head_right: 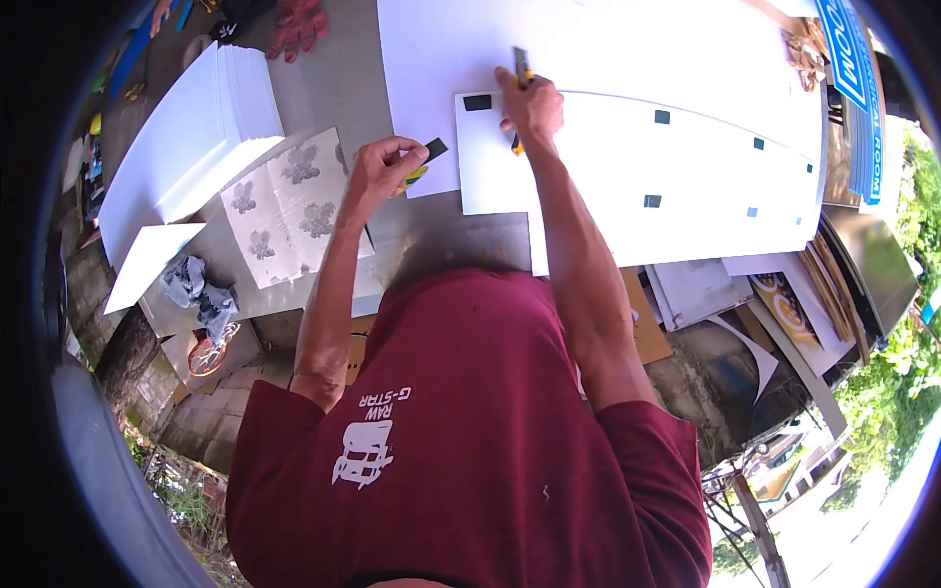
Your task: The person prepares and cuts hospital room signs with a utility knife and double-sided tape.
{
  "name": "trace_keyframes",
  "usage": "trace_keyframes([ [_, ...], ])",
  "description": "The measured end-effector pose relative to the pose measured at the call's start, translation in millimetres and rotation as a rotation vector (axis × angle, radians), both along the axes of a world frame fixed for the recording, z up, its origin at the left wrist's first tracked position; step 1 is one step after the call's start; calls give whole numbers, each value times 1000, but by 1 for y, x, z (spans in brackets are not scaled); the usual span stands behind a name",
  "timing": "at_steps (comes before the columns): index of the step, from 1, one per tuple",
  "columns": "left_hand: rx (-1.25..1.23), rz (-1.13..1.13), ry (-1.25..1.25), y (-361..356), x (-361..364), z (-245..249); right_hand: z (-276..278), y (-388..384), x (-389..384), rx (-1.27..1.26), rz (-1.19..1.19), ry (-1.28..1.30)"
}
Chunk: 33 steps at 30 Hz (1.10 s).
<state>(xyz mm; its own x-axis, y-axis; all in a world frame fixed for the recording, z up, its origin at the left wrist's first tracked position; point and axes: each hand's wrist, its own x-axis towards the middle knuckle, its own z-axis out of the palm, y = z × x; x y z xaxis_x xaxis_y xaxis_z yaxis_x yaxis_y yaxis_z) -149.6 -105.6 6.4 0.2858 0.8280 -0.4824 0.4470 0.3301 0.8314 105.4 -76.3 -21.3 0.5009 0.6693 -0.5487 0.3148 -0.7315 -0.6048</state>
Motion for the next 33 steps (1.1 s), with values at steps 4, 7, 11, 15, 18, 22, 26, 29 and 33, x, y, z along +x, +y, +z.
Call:
trace_keyframes([
  [4,-80,-11,-90,-27,15,14,43,-37,12,183,61,402],
  [7,-62,-100,-71,-38,25,27,55,-82,5,153,155,536],
  [11,-32,-205,-53,-53,30,25,45,-122,-3,121,139,558],
  [15,-24,-223,-40,-62,33,22,39,-142,-8,142,111,575],
  [18,-18,-261,-5,-66,31,20,43,-150,-11,156,97,596],
  [22,91,-320,-11,-70,31,18,49,-158,-13,140,172,482],
  [26,218,-279,-40,-85,30,22,55,-166,-18,585,351,196],
  [29,582,-331,-55,-92,29,16,73,-173,-17,590,366,172],
  [33,513,-197,21,-103,30,28,88,-181,-15,591,399,156],
])
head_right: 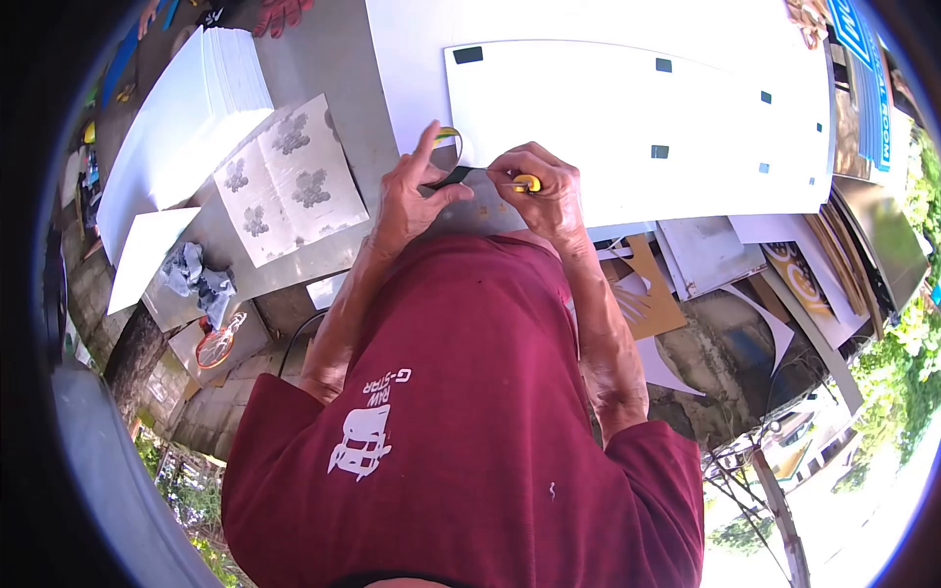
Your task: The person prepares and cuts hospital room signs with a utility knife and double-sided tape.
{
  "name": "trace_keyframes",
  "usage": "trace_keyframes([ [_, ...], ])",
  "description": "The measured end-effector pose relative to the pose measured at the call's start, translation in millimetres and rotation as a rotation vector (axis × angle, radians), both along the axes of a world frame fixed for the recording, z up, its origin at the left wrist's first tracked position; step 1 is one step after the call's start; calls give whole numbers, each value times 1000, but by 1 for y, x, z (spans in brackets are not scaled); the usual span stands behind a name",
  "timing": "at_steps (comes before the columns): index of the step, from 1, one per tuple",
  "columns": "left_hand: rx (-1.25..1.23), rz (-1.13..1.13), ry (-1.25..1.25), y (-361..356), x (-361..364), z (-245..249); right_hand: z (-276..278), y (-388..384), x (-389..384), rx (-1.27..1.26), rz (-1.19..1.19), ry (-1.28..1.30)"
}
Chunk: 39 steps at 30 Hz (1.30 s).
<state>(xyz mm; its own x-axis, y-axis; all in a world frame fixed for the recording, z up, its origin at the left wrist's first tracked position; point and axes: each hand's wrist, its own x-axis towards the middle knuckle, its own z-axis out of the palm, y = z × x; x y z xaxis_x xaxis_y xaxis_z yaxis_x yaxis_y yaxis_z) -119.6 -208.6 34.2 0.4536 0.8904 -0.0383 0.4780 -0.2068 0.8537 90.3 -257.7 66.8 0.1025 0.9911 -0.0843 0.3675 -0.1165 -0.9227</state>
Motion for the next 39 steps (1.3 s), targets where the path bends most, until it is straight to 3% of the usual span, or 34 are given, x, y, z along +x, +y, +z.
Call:
trace_keyframes([
  [5,140,13,-30,-2,-5,-8,9,-10,-4,-20,32,15],
  [13,25,35,119,2,-11,-8,7,-14,-8,-89,21,20],
  [17,-270,25,54,8,-12,-4,-10,-1,-4,-480,-233,126],
  [23,-245,-35,300,32,-2,-14,-54,12,0,-561,-202,87],
  [25,-276,-91,459,42,8,4,-67,17,0,-500,-193,6],
  [30,-257,-165,631,55,18,-7,-83,21,-6,-453,-158,-123],
  [39,-242,-139,680,50,17,-22,-93,24,-13,-374,-95,-247],
])
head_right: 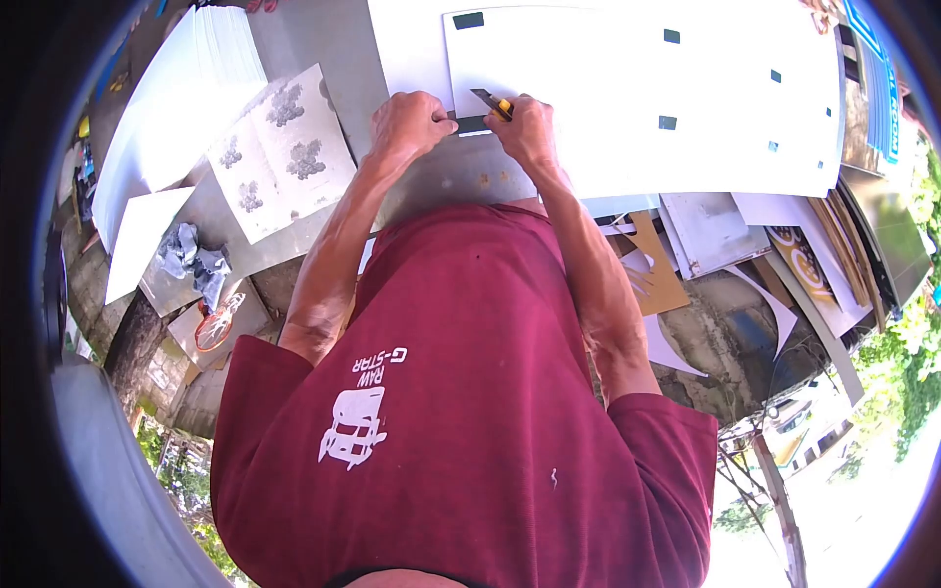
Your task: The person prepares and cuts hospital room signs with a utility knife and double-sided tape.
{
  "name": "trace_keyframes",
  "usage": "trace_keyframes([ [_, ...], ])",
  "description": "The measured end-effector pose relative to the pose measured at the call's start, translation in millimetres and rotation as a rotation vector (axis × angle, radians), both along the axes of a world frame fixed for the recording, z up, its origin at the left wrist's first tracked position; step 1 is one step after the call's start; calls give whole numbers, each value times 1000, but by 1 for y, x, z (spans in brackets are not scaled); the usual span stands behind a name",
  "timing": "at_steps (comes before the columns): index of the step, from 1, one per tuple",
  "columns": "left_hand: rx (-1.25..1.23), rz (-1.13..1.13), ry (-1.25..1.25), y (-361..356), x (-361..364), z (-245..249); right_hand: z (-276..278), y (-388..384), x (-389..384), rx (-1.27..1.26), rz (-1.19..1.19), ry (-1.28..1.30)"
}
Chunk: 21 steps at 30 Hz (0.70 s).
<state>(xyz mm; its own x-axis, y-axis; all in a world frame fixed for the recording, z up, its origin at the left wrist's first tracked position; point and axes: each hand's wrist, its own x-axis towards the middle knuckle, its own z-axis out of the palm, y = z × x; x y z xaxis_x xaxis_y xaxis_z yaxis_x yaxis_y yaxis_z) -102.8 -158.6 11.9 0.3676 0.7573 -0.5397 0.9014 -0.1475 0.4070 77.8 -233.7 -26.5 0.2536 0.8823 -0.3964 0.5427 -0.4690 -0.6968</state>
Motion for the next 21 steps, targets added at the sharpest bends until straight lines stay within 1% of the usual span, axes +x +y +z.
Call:
trace_keyframes([
  [2,-6,-7,12,1,0,1,-4,-1,-1,63,22,-34],
  [5,2,-17,7,1,0,-2,3,2,-2,6,38,-60],
  [21,1,-25,17,2,0,-5,-3,-1,-2,-9,65,-98],
])
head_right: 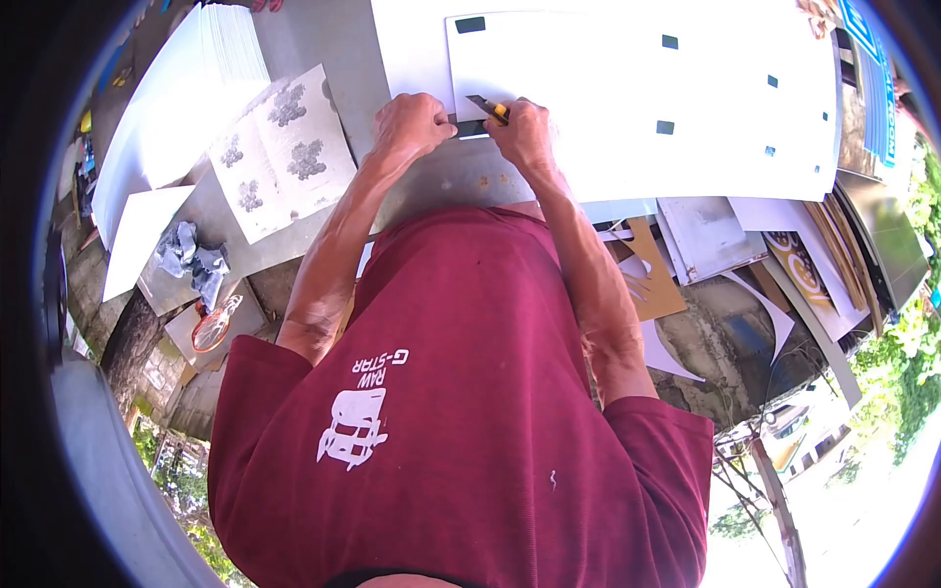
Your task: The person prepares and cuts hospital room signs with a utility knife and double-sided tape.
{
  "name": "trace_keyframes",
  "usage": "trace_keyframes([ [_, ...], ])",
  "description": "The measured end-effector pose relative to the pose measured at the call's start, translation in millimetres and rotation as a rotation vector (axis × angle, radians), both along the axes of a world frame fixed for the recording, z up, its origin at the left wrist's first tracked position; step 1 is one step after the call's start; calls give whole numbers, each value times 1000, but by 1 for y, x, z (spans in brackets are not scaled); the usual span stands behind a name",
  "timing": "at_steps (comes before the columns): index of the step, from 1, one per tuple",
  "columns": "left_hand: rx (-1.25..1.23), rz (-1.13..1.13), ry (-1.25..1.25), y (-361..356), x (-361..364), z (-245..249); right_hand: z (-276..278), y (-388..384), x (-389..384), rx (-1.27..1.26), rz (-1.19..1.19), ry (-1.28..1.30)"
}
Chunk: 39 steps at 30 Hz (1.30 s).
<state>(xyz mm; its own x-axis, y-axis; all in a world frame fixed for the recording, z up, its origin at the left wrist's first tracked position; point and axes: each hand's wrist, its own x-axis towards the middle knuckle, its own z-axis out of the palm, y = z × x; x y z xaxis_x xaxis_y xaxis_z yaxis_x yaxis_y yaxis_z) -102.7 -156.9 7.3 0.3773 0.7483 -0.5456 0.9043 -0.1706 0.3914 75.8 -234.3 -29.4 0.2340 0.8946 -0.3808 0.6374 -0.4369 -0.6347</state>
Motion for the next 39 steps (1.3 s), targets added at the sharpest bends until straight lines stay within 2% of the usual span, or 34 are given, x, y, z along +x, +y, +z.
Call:
trace_keyframes([
  [8,1,-10,-12,1,-1,0,1,-1,-2,15,4,-30],
  [14,1,-11,7,0,0,1,0,1,-9,-1,33,-152],
  [17,3,-9,14,0,1,2,4,-3,-14,-26,-67,-90],
  [20,4,-2,27,0,1,3,15,4,-11,-103,-30,-83],
  [25,2,2,16,-1,0,1,25,11,-21,-147,-77,-166],
  [32,8,-1,12,-1,1,2,18,-1,-18,-44,30,-172],
  [35,23,-19,3,-1,-1,0,6,-20,-11,112,24,-77],
  [39,15,-14,6,0,-1,-4,22,-35,0,-169,49,220],
])
